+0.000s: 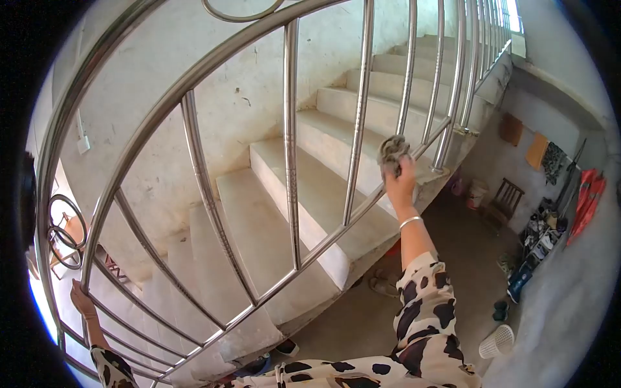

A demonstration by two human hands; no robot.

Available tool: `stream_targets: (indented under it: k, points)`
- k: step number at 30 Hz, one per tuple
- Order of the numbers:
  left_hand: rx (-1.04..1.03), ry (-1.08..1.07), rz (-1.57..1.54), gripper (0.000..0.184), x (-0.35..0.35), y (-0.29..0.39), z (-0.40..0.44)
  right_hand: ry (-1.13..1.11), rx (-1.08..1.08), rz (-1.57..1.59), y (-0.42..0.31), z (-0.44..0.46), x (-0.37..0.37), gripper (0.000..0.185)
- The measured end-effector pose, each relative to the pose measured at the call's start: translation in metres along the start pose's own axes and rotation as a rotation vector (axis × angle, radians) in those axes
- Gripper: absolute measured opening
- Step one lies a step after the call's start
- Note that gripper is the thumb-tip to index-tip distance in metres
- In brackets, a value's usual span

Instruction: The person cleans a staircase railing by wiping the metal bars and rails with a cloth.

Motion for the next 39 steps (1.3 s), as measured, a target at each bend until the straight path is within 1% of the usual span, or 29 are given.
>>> stream_targets:
  k: [1, 2, 3, 5, 6, 7, 8, 10, 11, 13, 14, 16, 18, 20, 21, 23, 25, 26, 28, 29, 31, 32, 33, 34, 35, 36, 38, 39]
  points:
    - [-0.015, 0.005, 0.073, 0.044, -0.001, 0.003, -0.001, -0.055, -0.372, 0.131, 0.005, 0.009, 0.005, 0.034]
    - [-0.03, 0.014, 0.144, 0.044, -0.002, 0.007, -0.001, 0.047, -0.365, 0.172, 0.003, 0.025, 0.009, 0.035]
    - [-0.028, 0.053, 0.115, 0.046, -0.004, 0.008, -0.003, 0.15, -0.352, 0.215, 0.003, 0.048, 0.011, 0.036]
    - [-0.03, 0.065, 0.124, 0.046, -0.007, 0.017, -0.005, 0.168, -0.235, 0.546, -0.05, 0.105, 0.029, 0.038]
    - [-0.033, 0.061, 0.14, 0.046, -0.007, 0.021, -0.005, 0.152, -0.201, 0.757, -0.069, 0.133, 0.028, 0.042]
    - [-0.044, 0.086, 0.167, 0.046, -0.007, 0.023, -0.005, 0.048, -0.199, 0.933, -0.088, 0.161, 0.028, 0.046]
    - [-0.043, 0.078, 0.176, 0.046, -0.007, 0.023, -0.005, 0.037, -0.275, 1.233, -0.109, 0.185, 0.025, 0.048]
    - [0.002, -0.005, 0.1, 0.045, -0.005, 0.019, -0.003, -0.087, -0.252, 1.421, -0.121, 0.226, 0.008, 0.047]
    - [0.037, -0.01, 0.09, 0.045, -0.005, 0.023, -0.004, -0.091, -0.258, 1.426, -0.118, 0.233, 0.002, 0.047]
    - [0.011, -0.012, 0.103, 0.045, -0.005, 0.027, -0.003, -0.156, -0.23, 1.209, -0.117, 0.234, -0.003, 0.038]
    - [-0.018, -0.017, 0.11, 0.044, -0.005, 0.027, -0.005, -0.167, -0.241, 1.207, -0.113, 0.224, -0.009, 0.038]
    - [0.022, -0.043, 0.116, 0.044, -0.003, 0.02, -0.002, -0.113, -0.139, 0.711, -0.116, 0.191, -0.006, 0.031]
    - [-0.09, 0.007, 0.2, 0.045, -0.003, 0.013, -0.001, -0.137, -0.077, 0.269, -0.119, 0.136, -0.012, 0.027]
    - [-0.073, -0.001, 0.174, 0.045, -0.004, 0.02, -0.001, -0.089, -0.051, 0.111, -0.121, 0.065, -0.023, 0.026]
    - [-0.064, -0.014, 0.172, 0.045, -0.004, 0.021, -0.002, -0.083, 0.027, 0.028, -0.122, 0.028, -0.025, 0.025]
    - [-0.058, -0.027, 0.175, 0.045, -0.003, 0.023, -0.001, -0.079, 0.101, -0.049, -0.122, -0.022, -0.025, 0.025]
    - [-0.022, -0.03, 0.126, 0.045, -0.005, 0.024, -0.001, -0.181, 0.041, 0.03, -0.121, -0.05, -0.023, 0.026]
    - [-0.019, -0.035, 0.133, 0.045, -0.004, 0.026, -0.002, -0.189, 0.037, 0.033, -0.119, -0.052, -0.023, 0.026]
    - [-0.039, -0.036, 0.132, 0.045, -0.005, 0.031, -0.002, -0.139, 0.04, 0.124, -0.115, -0.041, -0.024, 0.029]
    - [-0.068, -0.013, 0.131, 0.045, -0.005, 0.027, -0.001, -0.152, -0.022, 0.166, -0.111, -0.03, -0.023, 0.028]
    - [-0.08, -0.034, 0.156, 0.045, -0.003, 0.024, 0.0, -0.105, -0.081, 0.1, -0.113, 0.021, -0.013, 0.028]
    - [-0.094, -0.041, 0.167, 0.045, -0.002, 0.024, 0.001, 0.037, -0.039, 0.169, -0.116, 0.047, -0.008, 0.028]
    - [-0.069, -0.044, 0.193, 0.046, -0.002, 0.03, 0.0, 0.039, -0.003, 0.172, -0.123, 0.071, -0.001, 0.026]
    - [-0.067, -0.058, 0.201, 0.046, -0.001, 0.025, 0.002, 0.055, 0.004, 0.23, -0.123, 0.088, -0.001, 0.025]
    - [-0.042, -0.07, 0.182, 0.046, 0.002, 0.015, 0.006, 0.104, 0.06, 0.213, -0.117, 0.096, -0.008, 0.025]
    - [-0.018, -0.08, 0.161, 0.045, 0.004, 0.009, 0.008, 0.094, 0.053, 0.211, -0.117, 0.087, -0.011, 0.025]
    - [-0.009, -0.064, 0.141, 0.045, 0.0, 0.02, 0.005, 0.045, 0.095, 0.036, -0.125, 0.054, -0.019, 0.026]
    - [-0.004, -0.034, 0.113, 0.045, -0.001, 0.023, 0.003, -0.083, -0.017, 0.037, -0.131, 0.025, -0.022, 0.024]
Point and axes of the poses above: each hand's wrist, its own z-axis towards the middle knuckle, its own x-axis out of the back of the hand, y = z × x, the point moved 3 cm from there along z, towards the middle knuckle, and after that the axes turned 8 degrees about -y, right-handed, at the moved point
